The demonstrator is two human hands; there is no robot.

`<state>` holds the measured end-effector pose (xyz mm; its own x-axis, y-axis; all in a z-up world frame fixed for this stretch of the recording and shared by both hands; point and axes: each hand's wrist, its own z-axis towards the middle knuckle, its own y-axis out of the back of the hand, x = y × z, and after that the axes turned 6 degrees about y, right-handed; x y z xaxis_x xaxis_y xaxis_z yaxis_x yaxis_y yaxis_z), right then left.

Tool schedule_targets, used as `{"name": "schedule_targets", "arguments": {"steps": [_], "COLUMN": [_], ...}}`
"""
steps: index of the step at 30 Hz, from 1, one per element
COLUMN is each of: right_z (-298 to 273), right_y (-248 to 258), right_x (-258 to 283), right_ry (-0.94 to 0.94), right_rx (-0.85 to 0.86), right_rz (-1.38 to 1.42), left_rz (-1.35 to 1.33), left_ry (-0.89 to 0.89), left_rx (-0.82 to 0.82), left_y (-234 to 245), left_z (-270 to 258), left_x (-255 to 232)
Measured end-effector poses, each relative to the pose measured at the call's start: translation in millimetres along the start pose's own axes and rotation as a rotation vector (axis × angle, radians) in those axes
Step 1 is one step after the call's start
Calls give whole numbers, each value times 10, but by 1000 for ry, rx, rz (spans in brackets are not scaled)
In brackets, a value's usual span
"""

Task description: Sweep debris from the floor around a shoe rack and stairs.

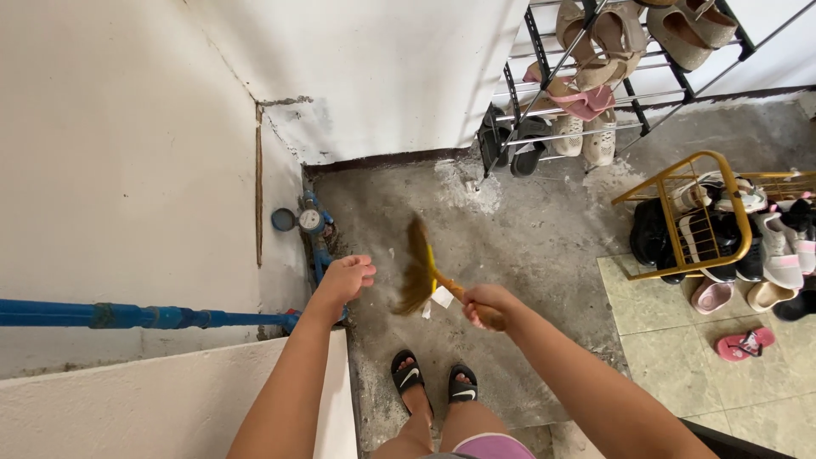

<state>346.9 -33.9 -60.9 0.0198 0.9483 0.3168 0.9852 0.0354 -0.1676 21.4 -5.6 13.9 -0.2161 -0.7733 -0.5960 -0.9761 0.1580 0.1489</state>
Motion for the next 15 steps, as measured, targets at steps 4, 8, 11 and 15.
{"name": "schedule_targets", "arguments": {"steps": [4, 8, 11, 15], "right_z": [-320, -512, -237, 180], "right_y": [-559, -968, -1029, -987], "right_x": [-19, 113, 192, 253], "right_ry": [117, 137, 83, 16], "right_rx": [-43, 80, 286, 326], "right_rz": [184, 344, 563, 743], "left_rz": [26, 35, 23, 0], "left_ry": [7, -12, -55, -67], "left_rx": [2, -8, -26, -24], "left_y": [-54, -106, -77, 60], "left_z": [79, 116, 136, 21], "left_x": [14, -92, -128, -139]}}
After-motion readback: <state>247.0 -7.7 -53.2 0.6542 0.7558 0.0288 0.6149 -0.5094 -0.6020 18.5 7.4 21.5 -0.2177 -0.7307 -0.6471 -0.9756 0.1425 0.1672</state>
